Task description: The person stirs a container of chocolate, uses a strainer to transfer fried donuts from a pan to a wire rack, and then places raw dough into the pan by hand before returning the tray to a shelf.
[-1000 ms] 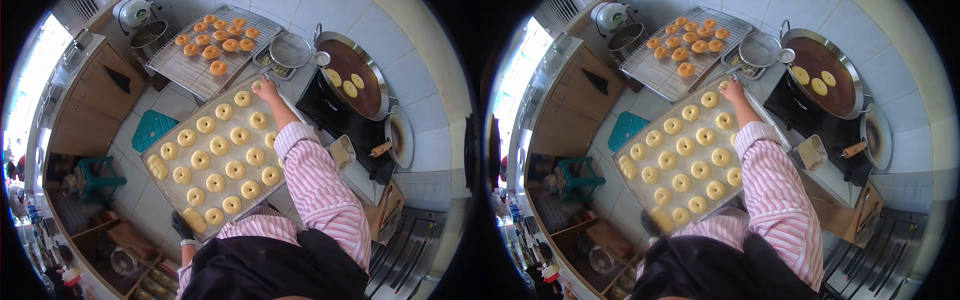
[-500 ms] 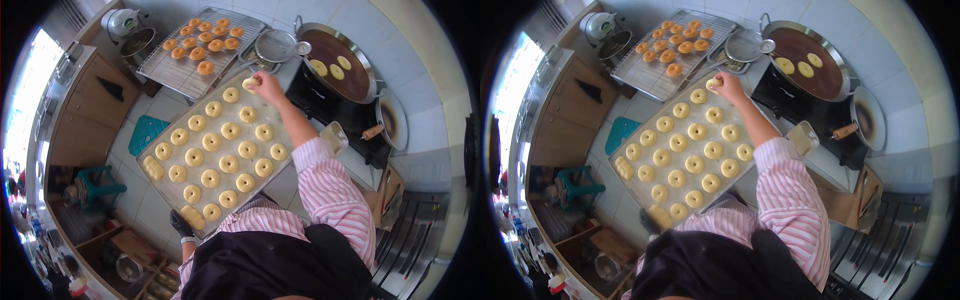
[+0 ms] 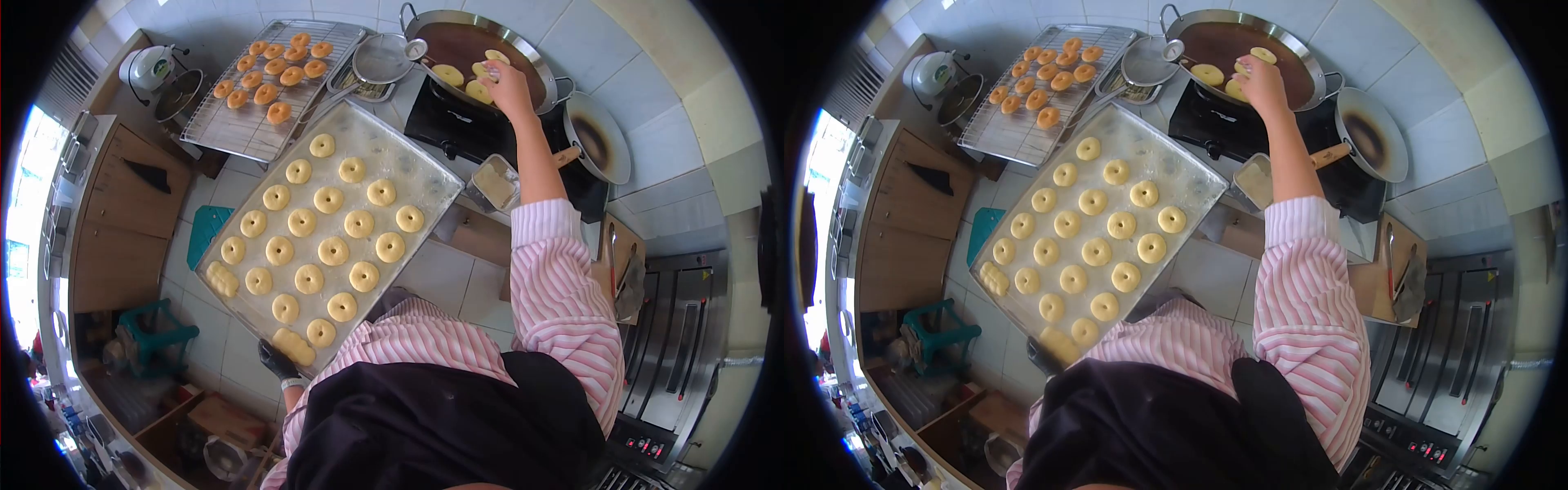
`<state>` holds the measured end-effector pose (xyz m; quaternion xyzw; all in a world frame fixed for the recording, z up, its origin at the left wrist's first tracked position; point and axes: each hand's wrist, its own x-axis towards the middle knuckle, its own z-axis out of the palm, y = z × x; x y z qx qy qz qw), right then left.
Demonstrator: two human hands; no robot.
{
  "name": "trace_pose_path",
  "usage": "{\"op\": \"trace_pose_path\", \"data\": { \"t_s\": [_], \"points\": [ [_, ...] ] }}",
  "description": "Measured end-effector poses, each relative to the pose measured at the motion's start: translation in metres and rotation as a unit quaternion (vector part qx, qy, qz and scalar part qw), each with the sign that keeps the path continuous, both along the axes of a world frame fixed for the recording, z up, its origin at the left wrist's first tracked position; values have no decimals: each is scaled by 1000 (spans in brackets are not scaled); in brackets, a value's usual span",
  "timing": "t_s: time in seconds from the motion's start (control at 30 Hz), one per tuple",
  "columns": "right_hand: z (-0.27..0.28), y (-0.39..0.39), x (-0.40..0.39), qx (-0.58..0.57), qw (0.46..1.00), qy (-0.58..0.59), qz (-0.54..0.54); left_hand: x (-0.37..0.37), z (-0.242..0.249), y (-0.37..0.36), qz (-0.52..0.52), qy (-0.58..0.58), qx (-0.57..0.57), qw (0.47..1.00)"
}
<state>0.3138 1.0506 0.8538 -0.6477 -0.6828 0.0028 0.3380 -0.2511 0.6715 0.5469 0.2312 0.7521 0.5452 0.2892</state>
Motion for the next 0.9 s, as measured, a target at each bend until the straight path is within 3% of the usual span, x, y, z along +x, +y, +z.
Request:
{"op": "trace_pose_path", "data": {
  "t_s": [0.03,0.07,0.1,0.17,0.2,0.23,0.27,0.4,0.5,0.63,0.7,0.77,0.83,0.9],
  "points": [
    [6,-12,-20,30,999,24,37,1,2,-1,-6,-6,0,1000],
    [9,-31,-46,-9,999,-31,26,1,3,-3,-9,1,-9,1000],
    [-4,-47,-67,-132,985,68,93,0,2,-3,-14,9,-18,1000],
    [-72,-67,-92,-291,937,-31,190,-7,-6,-6,-16,29,-23,999],
    [-103,-86,-105,-417,887,-10,199,-10,-15,-7,-14,39,-21,999],
    [-163,-102,-106,-369,902,-89,207,-10,-19,-7,-12,49,-18,999],
    [-181,-117,-113,-369,905,-104,186,-7,-14,-5,0,31,-17,999],
    [-194,-140,-127,-374,916,-86,116,-7,-14,-6,6,14,-17,1000],
    [-175,-137,-126,-426,888,-100,141,-7,-15,-5,7,22,-20,1000],
    [-186,-140,-114,-347,922,13,173,-8,-18,-7,-1,44,-15,999],
    [-148,-131,-110,-361,916,72,162,-8,-18,-6,-2,42,-11,999],
    [-82,-119,-101,-246,955,122,107,-8,-15,-7,-4,26,-19,999],
    [-13,-103,-84,-158,979,118,50,-5,-13,-6,6,33,-17,999],
    [20,-79,-56,-39,997,70,11,-5,-13,-6,5,27,-15,1000]
  ]
}}
